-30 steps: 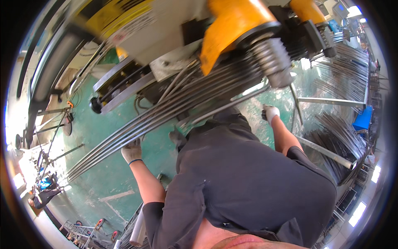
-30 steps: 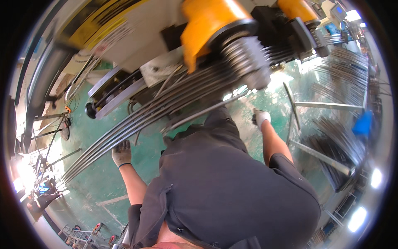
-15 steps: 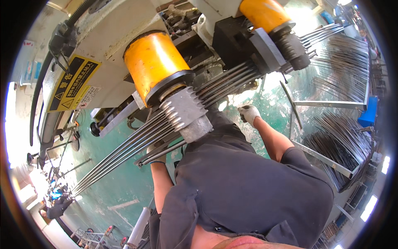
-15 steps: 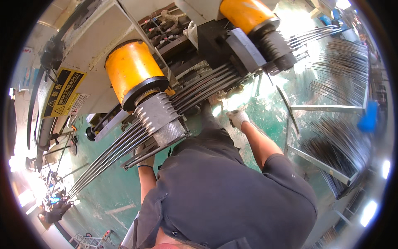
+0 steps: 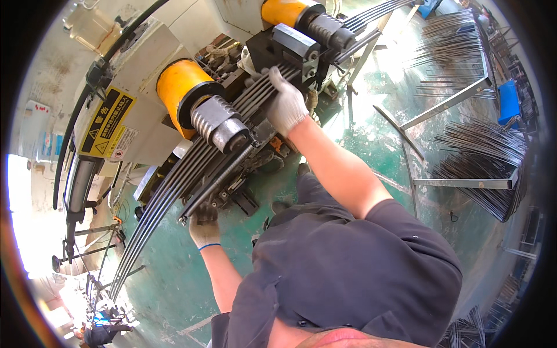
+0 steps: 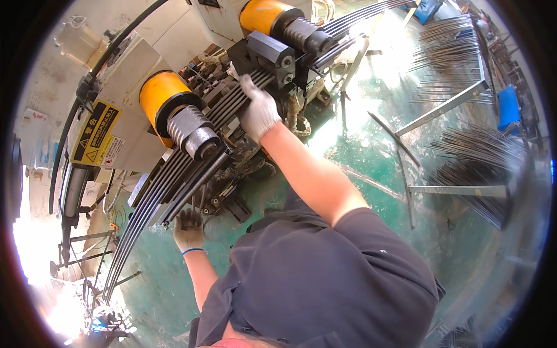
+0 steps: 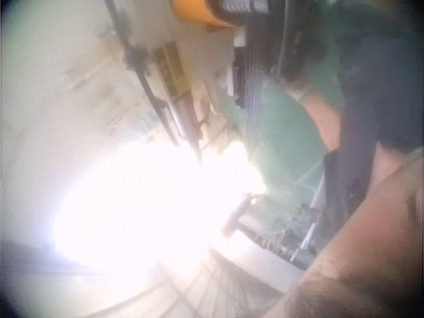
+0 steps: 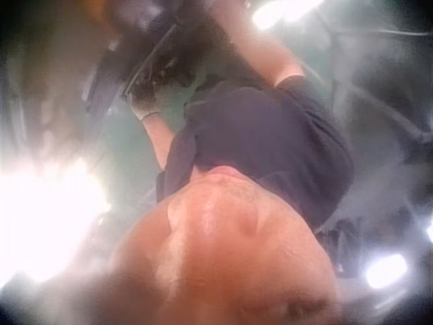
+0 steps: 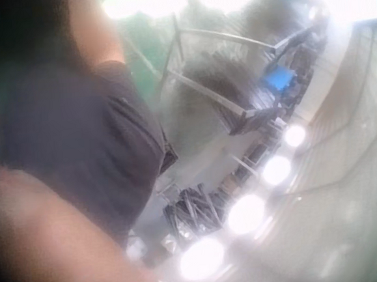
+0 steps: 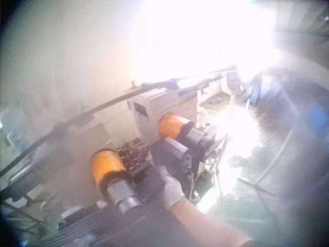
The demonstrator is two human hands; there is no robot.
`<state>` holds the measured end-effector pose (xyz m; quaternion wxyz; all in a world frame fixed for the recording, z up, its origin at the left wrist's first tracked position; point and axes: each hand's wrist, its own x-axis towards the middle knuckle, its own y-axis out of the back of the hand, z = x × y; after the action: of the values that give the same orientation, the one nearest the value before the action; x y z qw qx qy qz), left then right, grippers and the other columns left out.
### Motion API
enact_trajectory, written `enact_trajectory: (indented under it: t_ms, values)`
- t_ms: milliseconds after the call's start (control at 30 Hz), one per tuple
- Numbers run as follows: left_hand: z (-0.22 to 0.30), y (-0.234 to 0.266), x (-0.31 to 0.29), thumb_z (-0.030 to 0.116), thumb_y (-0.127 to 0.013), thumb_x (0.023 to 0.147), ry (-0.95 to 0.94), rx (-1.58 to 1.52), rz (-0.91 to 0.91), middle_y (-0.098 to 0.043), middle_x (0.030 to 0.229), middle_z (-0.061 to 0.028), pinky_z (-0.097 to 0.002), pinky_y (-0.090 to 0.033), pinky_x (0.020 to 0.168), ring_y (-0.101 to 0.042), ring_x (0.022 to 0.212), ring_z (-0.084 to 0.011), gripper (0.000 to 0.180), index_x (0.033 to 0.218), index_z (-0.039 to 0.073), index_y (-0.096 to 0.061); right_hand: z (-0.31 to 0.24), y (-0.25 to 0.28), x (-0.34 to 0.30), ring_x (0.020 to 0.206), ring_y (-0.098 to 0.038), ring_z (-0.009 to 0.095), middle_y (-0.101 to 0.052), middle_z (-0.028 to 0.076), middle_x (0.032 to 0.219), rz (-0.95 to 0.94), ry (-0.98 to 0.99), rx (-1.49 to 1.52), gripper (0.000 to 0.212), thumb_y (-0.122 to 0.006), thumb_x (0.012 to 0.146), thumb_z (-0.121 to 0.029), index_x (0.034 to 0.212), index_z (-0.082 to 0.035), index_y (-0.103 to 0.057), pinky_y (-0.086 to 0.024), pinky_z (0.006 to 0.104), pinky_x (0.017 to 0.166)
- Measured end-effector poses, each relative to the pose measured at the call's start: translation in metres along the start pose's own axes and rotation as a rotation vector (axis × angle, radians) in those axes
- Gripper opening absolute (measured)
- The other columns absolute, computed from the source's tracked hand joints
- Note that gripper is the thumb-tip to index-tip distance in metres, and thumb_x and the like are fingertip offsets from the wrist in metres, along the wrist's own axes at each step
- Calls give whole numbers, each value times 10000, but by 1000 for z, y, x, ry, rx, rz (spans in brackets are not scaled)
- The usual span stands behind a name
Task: The person picks up several long metal bars, aligns them together, and feeds them into a machine. They move the bars through the machine to create multiple bends, then place the finished pieces onto a stack on the floor.
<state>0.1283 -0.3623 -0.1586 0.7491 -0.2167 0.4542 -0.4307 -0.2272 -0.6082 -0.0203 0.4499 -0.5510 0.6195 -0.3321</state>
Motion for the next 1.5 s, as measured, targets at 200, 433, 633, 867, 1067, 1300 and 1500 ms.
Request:
enact_trajectory:
  t_ms: [200, 433, 633, 867, 1067, 1300, 1500]
  values:
    - [35, -39, -53, 380, -544, 1090, -265, 0, 64, -740, 1068, -115, -492, -527, 978, -659, 969, -307, 375, 1089, 40, -704, 8, -18, 25, 661, -538, 219, -558, 6, 748, 42, -116, 381, 192, -524, 1112, -244, 1006, -111, -613, -509, 427, 709]
    - [72, -17, -75, 475, -532, 1093, -377, 12, 8, -658, 1301, -173, -531, -452, 1118, -596, 1180, -371, 493, 1278, 30, -639, 9, -14, 26, 682, -528, 214, -537, 5, 758, 6, -120, 314, 190, -505, 1121, -239, 977, -132, -567, -508, 446, 738]
    - [102, -46, -67, 530, -484, 1098, -457, 17, -7, -635, 1364, -186, -541, -432, 1148, -583, 1247, -373, 590, 1338, 6, -609, 7, -17, 23, 701, -503, 207, -514, 3, 773, -5, -157, 312, 188, -509, 1125, -245, 995, -118, -559, -501, 428, 759]
    - [132, -127, -78, 495, -566, 1071, -751, 160, 108, -643, 1406, -184, -520, -457, 1149, -592, 1304, -363, 557, 1385, 36, -603, 9, -13, 27, 710, -501, 207, -486, -4, 774, -21, -116, 233, 190, -477, 1135, -248, 1032, -114, -565, -511, 447, 775]
    - [213, -214, -105, 413, -718, 1006, -1007, 305, 116, -674, 1296, -207, -492, -446, 1145, -647, 1202, -355, 569, 1353, -18, -586, 8, -10, 28, 710, -488, 201, -453, -2, 774, -36, -92, 202, 169, -463, 1134, -231, 1034, -121, -542, -504, 447, 782]
    - [260, -318, -137, 265, -579, 1089, -1071, 635, 10, -687, 1270, -220, -446, -517, 1054, -671, 1172, -333, 413, 1330, -70, -567, 17, -11, 30, 699, -489, 198, -458, 0, 782, -21, -83, 222, 140, -473, 1119, -214, 1056, -110, -542, -494, 442, 779]
    - [209, -432, -133, 197, -546, 1087, -1229, 949, 14, -734, 1210, -195, -361, -527, 1030, -719, 1109, -279, 386, 1287, -105, -681, 13, -9, 30, 695, -481, 196, -458, 1, 780, -1, -55, 171, 141, -473, 1119, -208, 1106, -97, -560, -495, 428, 766]
